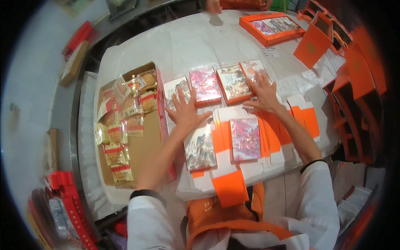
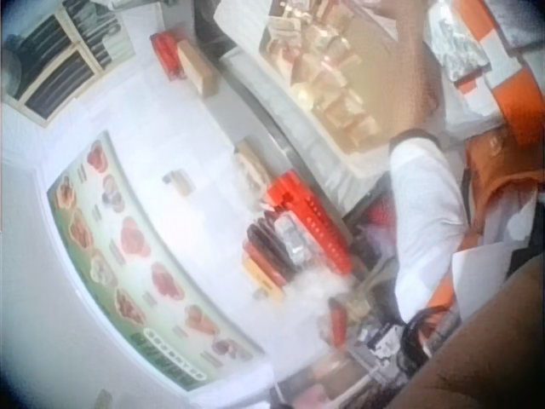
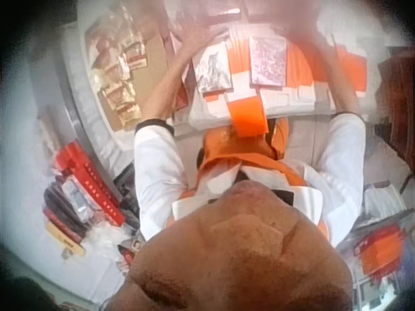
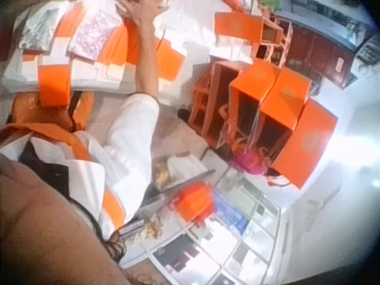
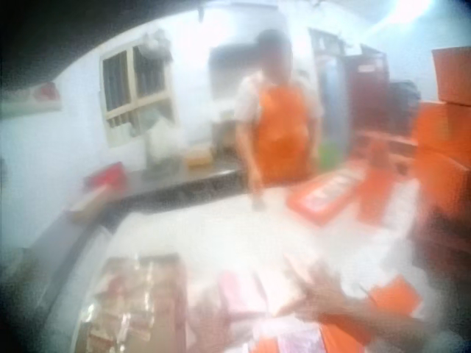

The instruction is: The person folds flat orange cardboard pieces into small boxes, inserts individually wrapped snack packets, and closes the boxes. Completed boxes are stacked on the table. The person repeats this process for multiple units.

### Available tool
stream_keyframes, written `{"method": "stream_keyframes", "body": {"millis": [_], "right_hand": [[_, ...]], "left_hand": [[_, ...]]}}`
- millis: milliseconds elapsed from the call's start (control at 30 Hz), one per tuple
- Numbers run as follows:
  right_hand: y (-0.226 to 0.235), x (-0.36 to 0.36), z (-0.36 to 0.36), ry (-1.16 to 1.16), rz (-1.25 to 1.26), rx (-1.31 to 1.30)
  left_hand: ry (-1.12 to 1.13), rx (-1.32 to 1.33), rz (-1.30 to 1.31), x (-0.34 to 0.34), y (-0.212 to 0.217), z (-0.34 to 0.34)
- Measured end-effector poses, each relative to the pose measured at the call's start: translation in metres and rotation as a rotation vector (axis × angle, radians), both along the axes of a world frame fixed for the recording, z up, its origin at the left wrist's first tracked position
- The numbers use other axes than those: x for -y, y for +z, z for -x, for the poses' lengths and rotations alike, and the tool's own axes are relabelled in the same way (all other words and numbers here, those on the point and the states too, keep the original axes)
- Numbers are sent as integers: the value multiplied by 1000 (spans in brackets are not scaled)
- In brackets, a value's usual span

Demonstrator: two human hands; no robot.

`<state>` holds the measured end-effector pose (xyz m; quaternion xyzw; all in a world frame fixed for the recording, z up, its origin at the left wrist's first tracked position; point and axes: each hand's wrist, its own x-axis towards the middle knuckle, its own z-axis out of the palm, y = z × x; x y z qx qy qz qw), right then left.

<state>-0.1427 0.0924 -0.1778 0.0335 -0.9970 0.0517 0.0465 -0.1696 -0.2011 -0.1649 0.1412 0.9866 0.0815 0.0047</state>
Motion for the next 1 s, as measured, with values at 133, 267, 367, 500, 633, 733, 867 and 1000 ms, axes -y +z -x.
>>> {"method": "stream_keyframes", "body": {"millis": [133,267,367,500,633,733,867,1000], "right_hand": [[-22,24,24,-12,-25,-173],[-26,27,56,-25,9,-257],[-32,30,91,-39,-8,-330],[-41,21,155,-45,-91,-368],[-54,12,219,-68,-140,-386],[-59,6,252,-50,-160,-436],[-47,-3,263,6,-127,-246],[-19,-8,202,39,23,-417]], "left_hand": [[-139,-185,-33,-31,-26,32],[-348,-410,-8,-28,-38,86],[-422,-518,-6,-29,-42,126],[-451,-550,20,-31,-47,190],[-487,-627,31,-35,-59,254],[-487,-638,34,-38,-60,285],[-477,-418,98,-37,-43,288],[-530,-474,-133,-35,-14,235]]}}
